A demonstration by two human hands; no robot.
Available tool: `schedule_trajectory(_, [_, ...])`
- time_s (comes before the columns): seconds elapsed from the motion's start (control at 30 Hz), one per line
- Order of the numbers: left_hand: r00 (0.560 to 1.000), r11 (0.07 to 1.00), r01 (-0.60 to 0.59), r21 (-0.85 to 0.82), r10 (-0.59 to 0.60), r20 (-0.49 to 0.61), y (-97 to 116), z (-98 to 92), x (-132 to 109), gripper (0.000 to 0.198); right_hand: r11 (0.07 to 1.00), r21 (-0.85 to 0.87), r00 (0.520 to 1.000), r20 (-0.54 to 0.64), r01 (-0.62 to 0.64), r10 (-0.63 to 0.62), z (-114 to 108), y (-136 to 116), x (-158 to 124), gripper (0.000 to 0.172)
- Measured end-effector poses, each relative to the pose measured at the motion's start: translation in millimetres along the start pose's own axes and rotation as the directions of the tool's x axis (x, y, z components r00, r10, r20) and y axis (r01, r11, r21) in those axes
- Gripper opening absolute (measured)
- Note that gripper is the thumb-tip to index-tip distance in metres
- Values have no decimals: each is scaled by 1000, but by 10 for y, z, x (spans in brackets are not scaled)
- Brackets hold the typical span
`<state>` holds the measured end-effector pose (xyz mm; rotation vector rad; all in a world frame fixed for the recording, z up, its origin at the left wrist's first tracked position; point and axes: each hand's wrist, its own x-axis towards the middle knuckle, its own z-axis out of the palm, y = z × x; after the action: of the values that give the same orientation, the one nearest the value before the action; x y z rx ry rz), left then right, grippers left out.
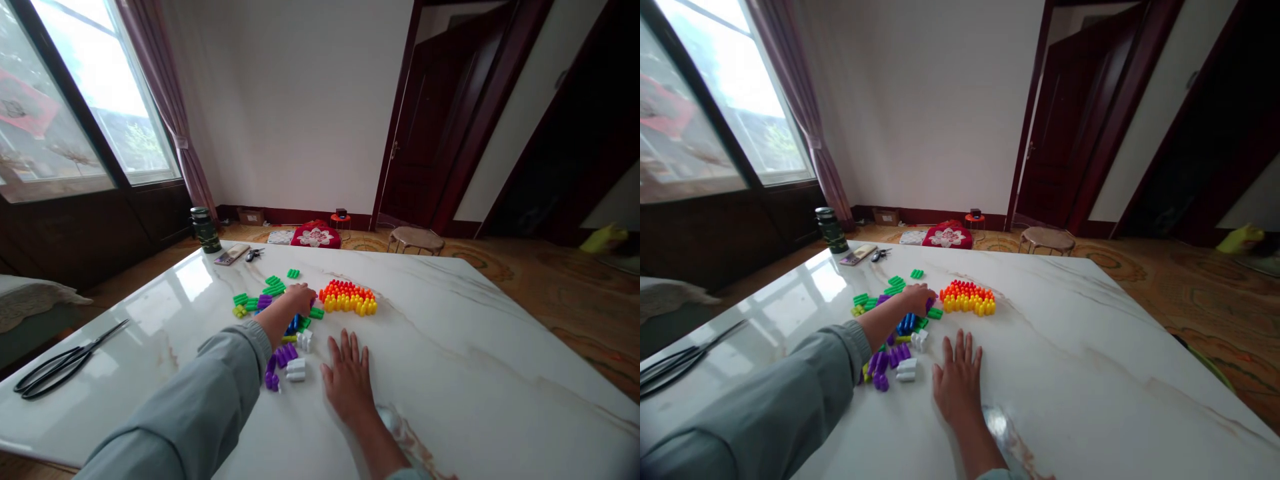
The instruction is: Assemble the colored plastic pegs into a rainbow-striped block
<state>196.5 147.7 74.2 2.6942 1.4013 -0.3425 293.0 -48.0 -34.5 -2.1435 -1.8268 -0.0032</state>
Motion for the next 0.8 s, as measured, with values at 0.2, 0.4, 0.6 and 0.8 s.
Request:
schedule_trajectory(0.2, [999, 1000, -30, -4, 30, -21, 6, 31, -4, 67, 1000, 9, 1000, 3, -8, 8, -16, -1, -1, 58])
schedule_trajectory(0.4, [996, 987, 22, -156, -36, -83, -21, 88, -161, 37, 1000, 26, 1000, 18, -6, 6, -17, 1, 9, 57])
schedule_trajectory(0.6, [955, 812, 99, -575, -240, -174, -141, 66, -458, 25, 999, 46, 999, 29, -18, 17, -41, -14, 17, 58])
schedule_trajectory(0.8, [894, 179, 62, -982, -448, -25, 51, -5, -1004, 12, 999, 46, 1000, -6, -14, 15, -15, -21, 15, 56])
